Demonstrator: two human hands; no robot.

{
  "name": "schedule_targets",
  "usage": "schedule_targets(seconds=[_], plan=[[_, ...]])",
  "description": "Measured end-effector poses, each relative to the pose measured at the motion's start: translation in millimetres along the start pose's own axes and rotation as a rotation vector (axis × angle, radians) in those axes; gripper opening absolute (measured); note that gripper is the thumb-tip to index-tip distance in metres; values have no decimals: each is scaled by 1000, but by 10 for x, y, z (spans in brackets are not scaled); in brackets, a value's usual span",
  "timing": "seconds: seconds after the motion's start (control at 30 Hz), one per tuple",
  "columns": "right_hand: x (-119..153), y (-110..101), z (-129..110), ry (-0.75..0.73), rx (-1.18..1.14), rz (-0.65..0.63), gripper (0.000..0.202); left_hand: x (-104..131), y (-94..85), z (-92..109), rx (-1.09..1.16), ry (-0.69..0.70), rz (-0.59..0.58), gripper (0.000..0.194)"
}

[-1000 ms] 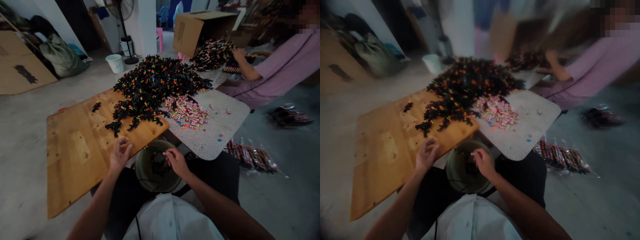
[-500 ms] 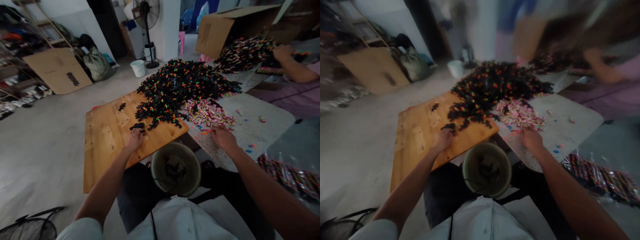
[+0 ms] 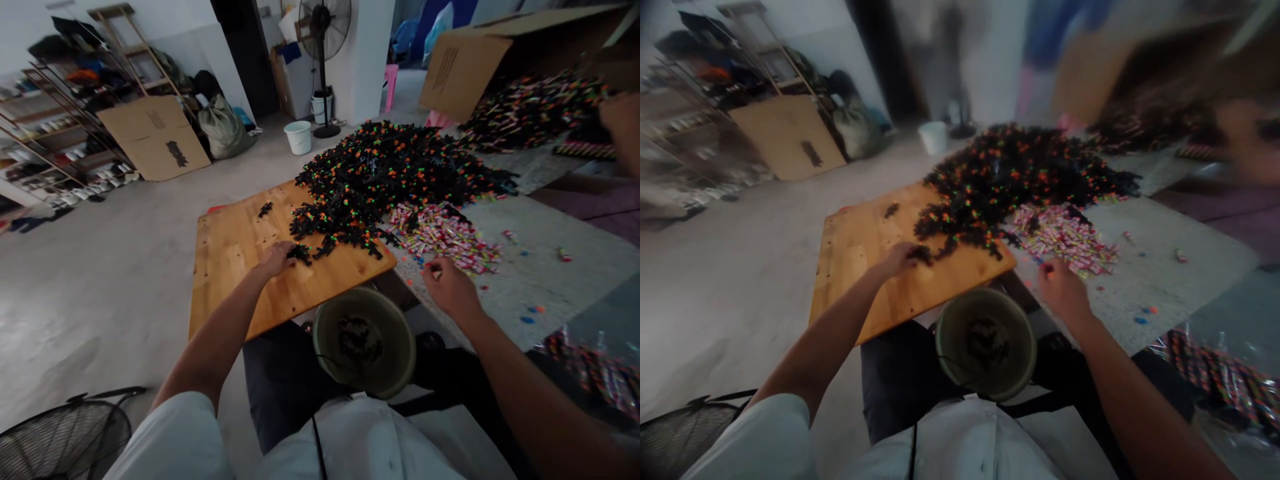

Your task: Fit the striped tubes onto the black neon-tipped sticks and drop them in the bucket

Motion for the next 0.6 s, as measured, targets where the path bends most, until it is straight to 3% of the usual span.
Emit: schedule_targets(seconds=[0.1, 0.2, 0.33, 0.43, 0.6], plan=[[248, 74, -288, -50, -351, -54, 23, 74, 7, 21, 169, -104, 7, 40], [502, 113, -623, -132, -667, -132, 25, 164, 88, 67, 437, -243, 124, 35], [711, 111, -1060, -152, -915, -218, 30, 368, 424, 338, 918, -292, 210, 36], [747, 78, -1317, -170, -1031, -233, 31, 574, 782, 684, 1344, -383, 154, 33], [729, -26, -1531, -232, -1064, -182, 27, 803, 1226, 1212, 1665, -462, -18, 26]])
Point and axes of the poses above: each hand's wrist, its own x-axis away from the middle knuckle, its own y-axis out of the palm, z = x × y, the point moved 3 cm from there along -x, towards the middle knuckle, and after that the axes turned 13 degrees about x, right-handed, at the moved point
